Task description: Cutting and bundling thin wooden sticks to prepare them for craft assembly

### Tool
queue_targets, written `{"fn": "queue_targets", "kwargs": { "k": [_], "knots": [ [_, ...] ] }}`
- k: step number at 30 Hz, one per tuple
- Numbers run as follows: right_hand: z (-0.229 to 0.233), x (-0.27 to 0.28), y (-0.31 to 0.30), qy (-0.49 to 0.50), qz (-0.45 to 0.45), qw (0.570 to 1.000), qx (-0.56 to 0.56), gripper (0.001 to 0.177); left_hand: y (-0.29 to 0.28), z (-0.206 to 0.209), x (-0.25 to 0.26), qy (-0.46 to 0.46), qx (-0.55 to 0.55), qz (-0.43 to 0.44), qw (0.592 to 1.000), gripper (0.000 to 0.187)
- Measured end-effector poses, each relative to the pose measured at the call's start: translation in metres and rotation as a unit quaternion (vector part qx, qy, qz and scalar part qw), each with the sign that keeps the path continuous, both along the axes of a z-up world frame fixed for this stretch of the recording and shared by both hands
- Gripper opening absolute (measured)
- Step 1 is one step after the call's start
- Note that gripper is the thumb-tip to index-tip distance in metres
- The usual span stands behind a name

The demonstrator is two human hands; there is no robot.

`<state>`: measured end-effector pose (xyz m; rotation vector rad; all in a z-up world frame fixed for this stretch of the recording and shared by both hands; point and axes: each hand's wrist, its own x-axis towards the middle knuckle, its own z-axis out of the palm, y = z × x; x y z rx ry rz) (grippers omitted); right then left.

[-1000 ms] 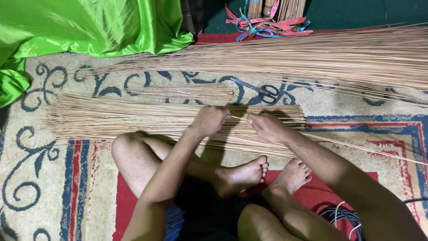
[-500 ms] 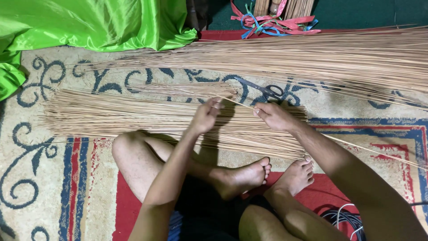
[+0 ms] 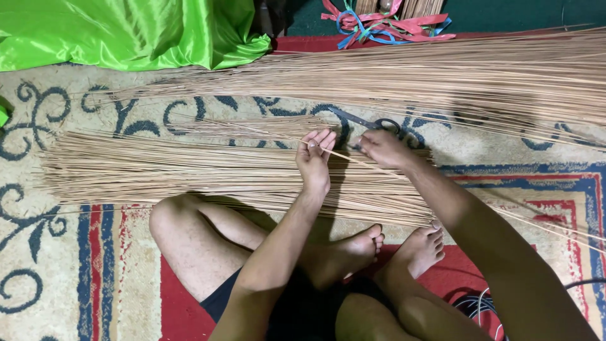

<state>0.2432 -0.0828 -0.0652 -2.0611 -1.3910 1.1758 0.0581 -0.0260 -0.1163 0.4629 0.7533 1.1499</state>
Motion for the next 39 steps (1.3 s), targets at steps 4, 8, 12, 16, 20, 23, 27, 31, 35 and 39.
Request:
{"fn": "queue_targets", "kwargs": {
  "k": [4, 8, 12, 16, 20, 23, 27, 31, 35, 39],
  "knots": [
    [-0.04, 0.046, -0.002, -0.252, 0.005, 0.968, -0.021, 0.031, 0.006, -0.012, -0.005, 0.015, 0.002, 0.007, 1.0, 0.028],
    [-0.057, 0.053, 0.004, -0.364, 0.039, 0.928, -0.063, 0.041, 0.006, -0.002, -0.005, 0.018, 0.002, 0.003, 1.0, 0.03],
    [-0.07, 0.06, 0.011, -0.362, 0.077, 0.927, -0.065, 0.046, 0.006, 0.007, -0.001, 0.016, -0.004, -0.001, 1.0, 0.034],
    [-0.003, 0.05, 0.012, -0.316, 0.076, 0.941, -0.099, 0.043, 0.008, 0.006, 0.003, 0.008, -0.013, 0.002, 1.0, 0.03],
    [0.044, 0.064, 0.012, -0.24, 0.081, 0.954, -0.163, 0.043, 0.008, -0.001, 0.005, 0.01, -0.018, 0.0, 1.0, 0.027],
    [0.075, 0.067, 0.022, -0.243, 0.093, 0.953, -0.156, 0.04, 0.008, -0.005, 0.009, 0.008, -0.016, 0.003, 1.0, 0.026],
    [0.076, 0.077, 0.042, -0.222, 0.152, 0.96, -0.074, 0.046, 0.011, 0.017, 0.004, -0.016, -0.046, -0.013, 0.999, 0.045],
    [0.157, 0.011, 0.071, -0.223, 0.139, 0.943, -0.205, 0.075, 0.012, 0.009, 0.004, -0.028, -0.023, -0.013, 0.999, 0.044],
    [0.178, -0.008, 0.084, -0.195, 0.129, 0.952, -0.199, 0.074, 0.015, 0.009, -0.004, -0.127, 0.018, -0.046, 0.991, 0.035],
    [0.157, 0.009, 0.089, -0.184, 0.181, 0.959, -0.115, 0.057, 0.016, 0.018, -0.008, -0.206, 0.028, -0.068, 0.976, 0.027]
  ]
}}
